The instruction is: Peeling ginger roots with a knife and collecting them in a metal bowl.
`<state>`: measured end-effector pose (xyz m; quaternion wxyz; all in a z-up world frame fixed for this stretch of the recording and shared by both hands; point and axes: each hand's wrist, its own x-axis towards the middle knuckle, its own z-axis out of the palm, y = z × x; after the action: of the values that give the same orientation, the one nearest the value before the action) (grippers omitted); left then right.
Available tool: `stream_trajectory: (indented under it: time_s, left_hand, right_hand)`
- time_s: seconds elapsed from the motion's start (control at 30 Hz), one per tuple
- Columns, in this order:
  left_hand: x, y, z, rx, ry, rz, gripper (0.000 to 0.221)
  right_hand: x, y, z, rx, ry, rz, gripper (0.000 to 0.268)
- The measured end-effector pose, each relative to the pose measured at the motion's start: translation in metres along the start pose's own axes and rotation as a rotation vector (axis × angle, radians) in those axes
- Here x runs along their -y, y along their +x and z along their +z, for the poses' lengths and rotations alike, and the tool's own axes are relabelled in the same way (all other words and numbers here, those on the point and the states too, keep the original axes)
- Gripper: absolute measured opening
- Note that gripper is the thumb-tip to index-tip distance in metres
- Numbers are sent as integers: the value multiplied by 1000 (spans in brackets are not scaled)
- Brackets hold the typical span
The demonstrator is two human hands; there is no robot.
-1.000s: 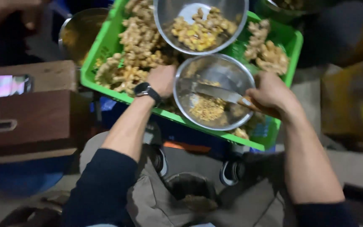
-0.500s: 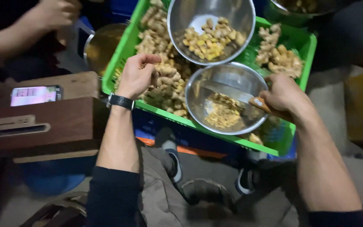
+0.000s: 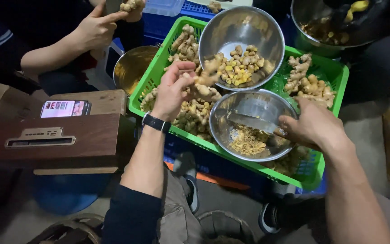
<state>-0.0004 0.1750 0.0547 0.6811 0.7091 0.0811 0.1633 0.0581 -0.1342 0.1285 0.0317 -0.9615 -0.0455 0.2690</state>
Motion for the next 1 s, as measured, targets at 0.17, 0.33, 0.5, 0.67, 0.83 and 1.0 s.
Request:
stream_trajectory:
  time_s: [0.17, 0.33, 0.5, 0.67, 0.83, 1.0]
  left_hand:
    - [-12, -8, 25, 48, -365, -232, 23]
    - [28, -8, 53, 111, -632, -207, 40]
    - [29, -20, 81, 203, -633, -230, 45]
    - [11, -34, 92, 100, -496, -284, 55]
    - [-22, -48, 93, 194, -131, -64, 78]
    - [-28, -52, 93, 192, 76, 86, 68]
  right_hand:
    - [-8, 6, 8, -314, 447, -361, 61]
    - [10, 5, 35, -283, 902, -852, 55]
    - [25, 21, 62, -187, 1306, -954, 55]
    - [25, 29, 69, -446, 1357, -855, 33]
    - [31, 14, 57, -489, 1194, -849, 35]
    - [33, 14, 59, -619, 928, -888, 19]
